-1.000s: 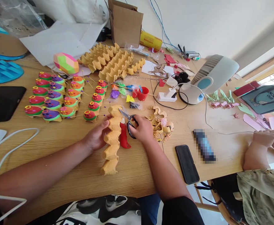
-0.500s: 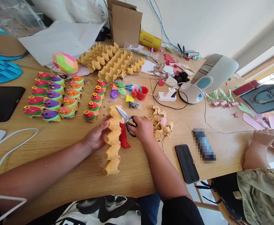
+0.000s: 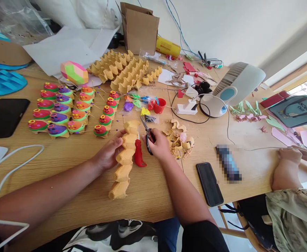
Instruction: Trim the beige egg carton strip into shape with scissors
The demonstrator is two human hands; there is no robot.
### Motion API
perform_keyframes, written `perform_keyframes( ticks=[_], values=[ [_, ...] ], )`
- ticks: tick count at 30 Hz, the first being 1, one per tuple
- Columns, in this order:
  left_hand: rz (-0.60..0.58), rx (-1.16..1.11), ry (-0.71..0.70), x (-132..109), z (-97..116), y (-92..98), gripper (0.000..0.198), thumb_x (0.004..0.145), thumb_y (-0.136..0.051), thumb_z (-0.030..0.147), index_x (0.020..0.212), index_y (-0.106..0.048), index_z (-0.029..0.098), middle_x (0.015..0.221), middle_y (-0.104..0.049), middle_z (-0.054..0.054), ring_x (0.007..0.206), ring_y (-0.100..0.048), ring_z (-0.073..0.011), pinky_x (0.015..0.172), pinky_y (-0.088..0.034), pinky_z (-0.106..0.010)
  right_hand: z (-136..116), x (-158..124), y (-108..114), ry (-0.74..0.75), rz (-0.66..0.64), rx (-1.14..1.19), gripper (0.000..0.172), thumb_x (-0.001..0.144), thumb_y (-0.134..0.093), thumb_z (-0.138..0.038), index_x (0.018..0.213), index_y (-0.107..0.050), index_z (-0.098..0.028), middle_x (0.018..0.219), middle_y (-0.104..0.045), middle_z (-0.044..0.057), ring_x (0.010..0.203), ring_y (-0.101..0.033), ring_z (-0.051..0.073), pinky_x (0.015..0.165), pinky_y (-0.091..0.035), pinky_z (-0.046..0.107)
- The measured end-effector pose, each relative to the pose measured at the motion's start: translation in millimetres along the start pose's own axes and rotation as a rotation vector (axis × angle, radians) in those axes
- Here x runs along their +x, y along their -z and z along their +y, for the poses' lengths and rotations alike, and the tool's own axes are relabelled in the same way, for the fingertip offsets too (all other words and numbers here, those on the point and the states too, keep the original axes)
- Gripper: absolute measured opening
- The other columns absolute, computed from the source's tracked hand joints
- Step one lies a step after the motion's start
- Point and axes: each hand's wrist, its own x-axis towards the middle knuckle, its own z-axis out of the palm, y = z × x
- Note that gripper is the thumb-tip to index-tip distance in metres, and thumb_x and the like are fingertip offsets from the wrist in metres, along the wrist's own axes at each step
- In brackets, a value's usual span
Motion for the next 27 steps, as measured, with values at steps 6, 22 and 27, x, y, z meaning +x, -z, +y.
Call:
perform_keyframes(
  ticks=[6, 22, 27],
  values=[
    [-0.012, -0.074, 0.023, -0.1, 2.6, -0.3, 0.037, 0.079, -0.089, 0.030, 0.113, -0.075, 0.031, 0.096, -0.079, -0.001, 0.073, -0.072, -0.0188, 0.062, -0.053, -0.027, 5.0, 1.7, -2.0, -0.015, -0.024, 0.017, 0.036, 0.088, -0.064, -0.056, 0.076, -0.050, -0.024, 0.067, -0.047, -0.004, 0.063, -0.043, 0.015, 0.061, -0.031, 0.029],
    [-0.041, 0.012, -0.004, -1.9, 1.2, -3.3, 0.055, 0.069, -0.096, 0.033, 0.118, -0.071, 0.027, 0.093, -0.076, 0.000, 0.067, -0.070, -0.0149, 0.059, -0.057, -0.025, -4.7, -0.2, 4.3, -0.032, -0.131, -0.100, 0.035, 0.088, -0.061, -0.058, 0.086, -0.053, -0.025, 0.076, -0.058, -0.001, 0.071, -0.051, 0.019, 0.065, -0.033, 0.029],
    [-0.050, 0.019, 0.005, -2.9, 2.4, -4.6, 0.054, 0.071, -0.095, 0.032, 0.118, -0.070, 0.028, 0.094, -0.076, 0.000, 0.069, -0.071, -0.0149, 0.062, -0.058, -0.025, -1.5, 1.7, 4.6, -0.003, -0.165, -0.021, 0.039, 0.088, -0.061, -0.061, 0.081, -0.052, -0.024, 0.072, -0.054, -0.002, 0.069, -0.048, 0.017, 0.064, -0.033, 0.029]
  ],
)
